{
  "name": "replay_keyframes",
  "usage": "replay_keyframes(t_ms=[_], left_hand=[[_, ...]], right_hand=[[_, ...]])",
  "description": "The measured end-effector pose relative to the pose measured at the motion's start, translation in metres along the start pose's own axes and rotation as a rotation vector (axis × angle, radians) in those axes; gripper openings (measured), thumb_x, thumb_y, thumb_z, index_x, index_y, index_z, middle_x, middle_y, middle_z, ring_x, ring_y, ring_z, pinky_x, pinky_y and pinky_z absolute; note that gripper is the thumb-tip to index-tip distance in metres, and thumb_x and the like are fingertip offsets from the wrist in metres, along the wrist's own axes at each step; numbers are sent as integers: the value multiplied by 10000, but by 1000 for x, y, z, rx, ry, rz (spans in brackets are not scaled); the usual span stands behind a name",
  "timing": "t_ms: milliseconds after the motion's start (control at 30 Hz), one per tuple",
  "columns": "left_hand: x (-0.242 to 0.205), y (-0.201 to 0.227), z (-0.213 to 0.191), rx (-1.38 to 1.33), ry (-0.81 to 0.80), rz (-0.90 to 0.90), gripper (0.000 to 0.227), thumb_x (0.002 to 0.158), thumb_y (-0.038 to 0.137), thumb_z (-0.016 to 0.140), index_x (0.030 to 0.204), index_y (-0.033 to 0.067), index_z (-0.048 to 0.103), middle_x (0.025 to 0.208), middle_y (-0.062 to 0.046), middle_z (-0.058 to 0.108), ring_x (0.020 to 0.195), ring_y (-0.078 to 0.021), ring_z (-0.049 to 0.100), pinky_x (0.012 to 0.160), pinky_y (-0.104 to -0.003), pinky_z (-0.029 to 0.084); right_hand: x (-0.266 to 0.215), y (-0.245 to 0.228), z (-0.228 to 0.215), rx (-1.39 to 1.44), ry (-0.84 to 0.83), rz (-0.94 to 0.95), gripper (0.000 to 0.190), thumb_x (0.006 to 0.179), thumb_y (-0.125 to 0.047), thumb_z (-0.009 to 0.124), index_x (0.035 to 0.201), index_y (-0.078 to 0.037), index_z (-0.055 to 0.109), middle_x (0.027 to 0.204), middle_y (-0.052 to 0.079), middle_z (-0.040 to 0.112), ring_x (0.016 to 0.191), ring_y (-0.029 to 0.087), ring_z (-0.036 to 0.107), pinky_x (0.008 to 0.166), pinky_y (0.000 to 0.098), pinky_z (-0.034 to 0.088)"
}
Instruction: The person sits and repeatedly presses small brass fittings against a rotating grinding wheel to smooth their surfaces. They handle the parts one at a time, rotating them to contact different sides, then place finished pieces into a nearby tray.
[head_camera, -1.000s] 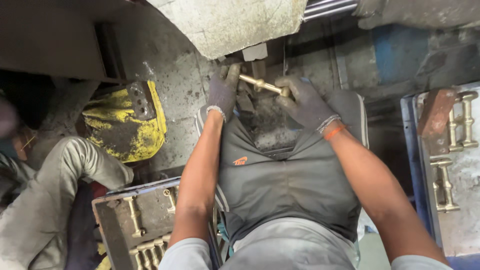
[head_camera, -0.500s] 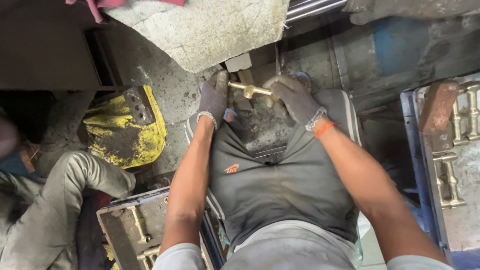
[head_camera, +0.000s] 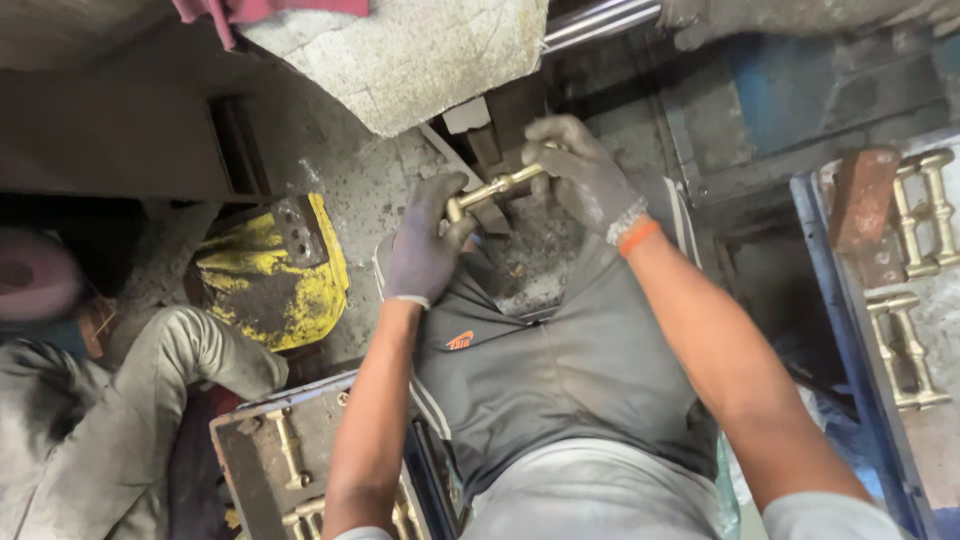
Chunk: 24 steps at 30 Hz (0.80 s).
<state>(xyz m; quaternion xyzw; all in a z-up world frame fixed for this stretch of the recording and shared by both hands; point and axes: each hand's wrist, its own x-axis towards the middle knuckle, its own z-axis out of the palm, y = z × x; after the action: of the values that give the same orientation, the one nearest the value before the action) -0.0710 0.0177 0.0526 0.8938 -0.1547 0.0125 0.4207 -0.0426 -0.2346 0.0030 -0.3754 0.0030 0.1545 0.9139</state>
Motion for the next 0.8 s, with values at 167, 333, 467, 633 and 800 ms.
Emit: replay_keyframes(t_ms=[167,333,467,633,800], left_hand=[[7,-2,8,47,39,-52,472,888,109,746,1333,36,606,1252,-195,667,1129,-320,668,975,-370,522],[9,-8,7,-453,-71,-542,440,949,152,648,1365,25,579,1025,-91,687,827,-158,691,760,-317,599],[11,-12,9,-488,-112,-537,365,1045,272,542,1279,8,629,827,-39,657,703,-92,620,664,-259,534],[16,-20,8,-592,-194,-571,487,1090,446,430,1054,20,662,651,-18,564,535,-97,501,520,-264,427],[22,-30,15,-770,-151,-871,457,1047,449,492,923,26,610,644,-39,570,462,-131,455,435,-306,383]], right_hand=[[28,8,-1,-50,55,3,230,1009,-64,618,1232,-48,562,1015,71,665,721,131,621,662,282,540],[35,20,-7,-236,49,-52,101,1066,-103,604,1146,-41,595,991,56,639,741,92,578,685,257,511],[36,23,-10,-310,75,-44,114,1084,-163,557,1066,-59,599,901,31,610,685,72,544,636,246,490],[37,20,-5,-500,135,-38,174,1106,-213,549,1055,-57,608,871,4,577,729,53,531,669,241,473],[42,30,-6,-488,199,0,172,1093,-239,543,1049,-80,594,810,-28,552,688,43,515,604,238,464]])
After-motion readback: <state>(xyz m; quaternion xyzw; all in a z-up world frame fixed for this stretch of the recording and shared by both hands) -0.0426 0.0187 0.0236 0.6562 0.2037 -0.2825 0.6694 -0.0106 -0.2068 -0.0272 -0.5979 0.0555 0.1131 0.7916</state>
